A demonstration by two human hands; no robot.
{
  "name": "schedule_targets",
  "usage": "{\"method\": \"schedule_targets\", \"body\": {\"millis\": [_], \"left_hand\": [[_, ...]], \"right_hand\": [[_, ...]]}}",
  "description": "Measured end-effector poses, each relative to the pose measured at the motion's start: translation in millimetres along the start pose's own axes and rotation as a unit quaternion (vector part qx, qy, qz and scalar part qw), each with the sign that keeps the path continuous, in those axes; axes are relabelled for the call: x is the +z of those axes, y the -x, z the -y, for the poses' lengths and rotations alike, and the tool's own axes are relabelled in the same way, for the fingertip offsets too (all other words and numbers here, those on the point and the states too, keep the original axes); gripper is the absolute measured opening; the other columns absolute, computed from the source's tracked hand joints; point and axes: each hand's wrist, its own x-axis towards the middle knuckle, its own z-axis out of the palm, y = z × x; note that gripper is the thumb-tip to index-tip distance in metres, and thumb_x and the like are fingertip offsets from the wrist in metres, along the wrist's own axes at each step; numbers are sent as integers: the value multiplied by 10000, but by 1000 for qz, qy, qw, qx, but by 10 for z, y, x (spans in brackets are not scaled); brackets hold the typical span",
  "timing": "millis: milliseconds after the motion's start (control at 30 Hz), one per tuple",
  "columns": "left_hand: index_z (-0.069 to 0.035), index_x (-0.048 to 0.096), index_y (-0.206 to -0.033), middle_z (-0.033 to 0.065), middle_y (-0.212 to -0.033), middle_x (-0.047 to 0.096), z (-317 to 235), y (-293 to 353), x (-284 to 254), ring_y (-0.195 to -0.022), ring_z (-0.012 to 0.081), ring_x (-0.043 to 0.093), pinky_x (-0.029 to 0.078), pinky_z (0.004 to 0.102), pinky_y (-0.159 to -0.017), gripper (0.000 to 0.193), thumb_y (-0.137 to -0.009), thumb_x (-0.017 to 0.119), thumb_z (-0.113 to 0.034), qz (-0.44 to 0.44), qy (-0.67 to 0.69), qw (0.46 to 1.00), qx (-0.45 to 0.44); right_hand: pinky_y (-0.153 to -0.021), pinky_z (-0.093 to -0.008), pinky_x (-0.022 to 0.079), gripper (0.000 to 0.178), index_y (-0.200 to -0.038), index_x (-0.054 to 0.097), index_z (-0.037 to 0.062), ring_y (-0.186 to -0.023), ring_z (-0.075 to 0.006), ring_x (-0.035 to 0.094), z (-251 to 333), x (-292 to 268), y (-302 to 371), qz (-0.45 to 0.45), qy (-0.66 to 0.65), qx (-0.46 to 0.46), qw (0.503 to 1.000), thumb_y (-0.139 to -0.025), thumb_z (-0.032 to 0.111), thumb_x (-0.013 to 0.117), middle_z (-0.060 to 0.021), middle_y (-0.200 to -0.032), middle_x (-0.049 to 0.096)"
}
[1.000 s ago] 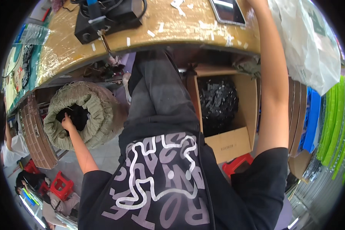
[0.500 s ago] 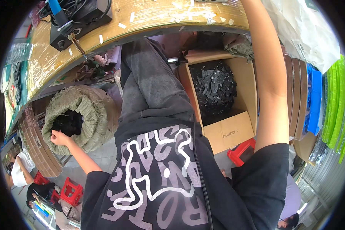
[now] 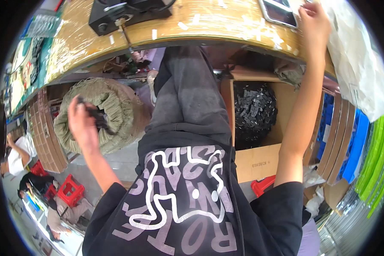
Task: The person assembles small black plastic electronic components at a workbench. They repeatedly pick up parts from a bag, insert small white pins or connectors into the plastic housing, and use a soldering iron to secure the connections. The person handles the components one at a time, placing finished units into a cardboard box.
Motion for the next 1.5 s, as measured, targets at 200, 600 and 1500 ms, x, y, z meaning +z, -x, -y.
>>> {"method": "schedule_targets", "body": {"millis": [200,600,1500], "left_hand": [[-13,386,-1125,67,-773,536,56,471,812,-703,116,530,436,233,-681,329,-832,509,-99,199,118,949,-213],[6,369,-1154,34,-674,384,156,636,1121,-521,98,366,342,197,-377,367,-902,303,-253,386,443,668,-456],[17,317,-1240,122,-882,550,316,585,1119,-747,171,542,447,303,-687,541,-864,214,-358,236,272,883,-301]], "right_hand": [[-725,-245,467,92,-846,554,-29,-770,-167,602,1030,-418,923,-8,-376,68,924,-759,-32,583,-138,-893,609],[-684,-282,460,139,-780,585,-19,-781,-193,585,1692,-237,1878,300,-540,10,786,-656,-49,638,-131,-841,603],[-655,-229,476,123,-882,574,-43,-728,-123,581,1638,-82,2108,338,-564,191,729,-759,-36,581,-90,-841,581]]}}
